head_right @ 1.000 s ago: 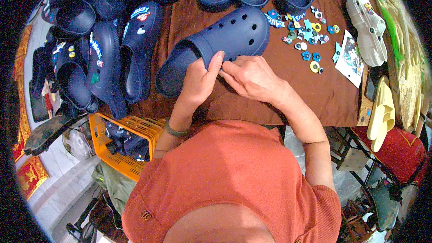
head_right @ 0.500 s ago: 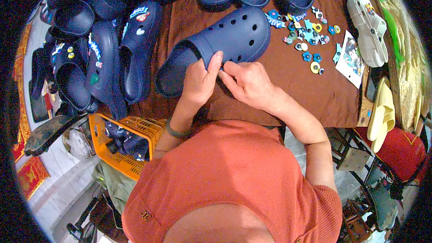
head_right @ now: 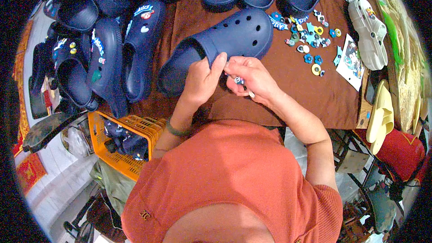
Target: Manually insert decorative charms into the holes of foam clogs or sandals.
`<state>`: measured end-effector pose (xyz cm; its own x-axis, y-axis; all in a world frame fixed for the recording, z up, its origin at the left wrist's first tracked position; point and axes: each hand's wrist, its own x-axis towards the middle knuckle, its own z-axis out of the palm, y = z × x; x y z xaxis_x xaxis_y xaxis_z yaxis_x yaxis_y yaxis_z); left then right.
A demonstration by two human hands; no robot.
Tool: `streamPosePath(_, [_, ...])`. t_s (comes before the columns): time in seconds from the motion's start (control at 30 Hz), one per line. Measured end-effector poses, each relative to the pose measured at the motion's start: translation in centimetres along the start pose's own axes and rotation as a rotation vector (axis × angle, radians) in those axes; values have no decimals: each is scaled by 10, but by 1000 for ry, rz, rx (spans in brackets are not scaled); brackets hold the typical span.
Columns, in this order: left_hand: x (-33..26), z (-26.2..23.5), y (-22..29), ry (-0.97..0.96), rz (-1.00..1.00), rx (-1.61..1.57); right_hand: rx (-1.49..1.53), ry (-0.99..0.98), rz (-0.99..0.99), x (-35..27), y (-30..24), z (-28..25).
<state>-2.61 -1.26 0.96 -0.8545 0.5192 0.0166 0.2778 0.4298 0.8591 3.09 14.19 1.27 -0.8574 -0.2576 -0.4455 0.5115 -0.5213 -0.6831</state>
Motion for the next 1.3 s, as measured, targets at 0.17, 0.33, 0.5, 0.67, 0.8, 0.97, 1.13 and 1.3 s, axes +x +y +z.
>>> streamPosePath(0.17, [2,-7,-23,-127,302,-110,164,-188,38,-9,-1,5])
streamPosePath(0.33, [1,-11,-7,-128,-56,-362,54,-383,-248,-13,-7,-10])
streamPosePath(0.5, [-1,-3,-7,-94,-91,-366,289,-266,-467,-5,-24,-39])
streamPosePath(0.67, [1,-5,-8,-102,-99,-450,320,-304,-510,3,-34,-61])
streamPosePath(0.8, [1,-3,-20,-56,-109,-558,295,-397,-519,2,-39,-59])
streamPosePath(0.97, [4,-7,-25,-12,-279,-631,753,-295,-481,6,-51,-81])
streamPosePath(1.13, [2,-13,-26,-86,-294,-698,992,-113,-679,-8,-69,-126])
streamPosePath(1.3, [1,-9,-13,-234,-77,-697,524,62,-558,-15,-62,-107])
